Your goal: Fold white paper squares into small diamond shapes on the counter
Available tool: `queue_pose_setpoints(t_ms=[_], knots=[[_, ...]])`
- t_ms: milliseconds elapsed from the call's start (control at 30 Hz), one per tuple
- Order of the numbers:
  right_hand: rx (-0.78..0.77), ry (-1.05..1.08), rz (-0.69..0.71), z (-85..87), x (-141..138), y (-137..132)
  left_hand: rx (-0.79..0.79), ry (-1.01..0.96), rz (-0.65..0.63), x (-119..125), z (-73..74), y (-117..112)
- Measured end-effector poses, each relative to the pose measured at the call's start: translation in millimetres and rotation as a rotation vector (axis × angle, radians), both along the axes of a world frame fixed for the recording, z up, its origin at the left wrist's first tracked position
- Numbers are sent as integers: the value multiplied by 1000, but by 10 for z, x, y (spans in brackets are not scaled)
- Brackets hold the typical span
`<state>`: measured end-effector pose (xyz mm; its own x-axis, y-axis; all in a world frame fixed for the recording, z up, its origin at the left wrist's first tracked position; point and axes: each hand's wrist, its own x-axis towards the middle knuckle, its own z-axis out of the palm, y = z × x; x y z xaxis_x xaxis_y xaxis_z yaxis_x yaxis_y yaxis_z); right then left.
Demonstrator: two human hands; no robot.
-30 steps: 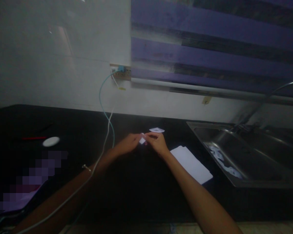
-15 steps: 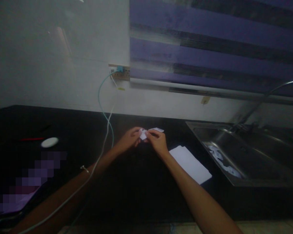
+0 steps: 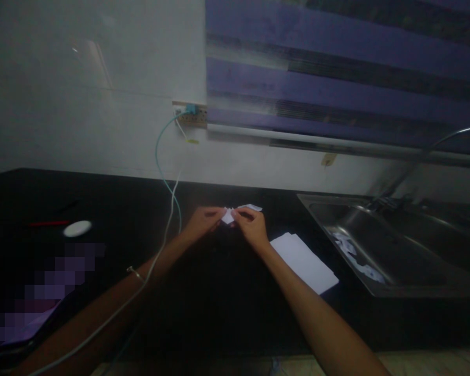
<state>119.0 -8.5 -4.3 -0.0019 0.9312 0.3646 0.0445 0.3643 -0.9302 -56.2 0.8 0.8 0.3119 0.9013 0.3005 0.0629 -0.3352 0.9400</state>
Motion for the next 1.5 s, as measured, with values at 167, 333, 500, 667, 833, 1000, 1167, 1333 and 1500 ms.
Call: queue_pose_setpoints(t_ms=[167, 333, 500, 667, 833, 1000, 1167, 1333, 1500], knots=[[-5, 140, -78, 6, -14, 17, -28, -196, 102, -1, 10, 22], [-14, 304, -77, 0, -54, 24, -102, -426, 57, 48, -41, 37], [0, 334, -69, -18, -83, 25, -126, -531, 34, 74, -80, 48], [32, 216, -52, -18, -67, 16, -78, -259, 8, 112, -29, 1], [40, 164, -25, 6, -46, -2, -29, -112, 40, 120, 22, -53], [45, 170, -33, -13, -47, 9, 70, -51, 101, 86, 20, -44], [43, 217, -3, -49, -51, 13, 115, -60, 154, 71, 46, -62], [8, 217, 138, 5, -74, -57, 140, -44, 152, 54, 79, -87], [-18, 95, 124, 23, -70, -66, 141, 21, 92, 22, 45, -71]])
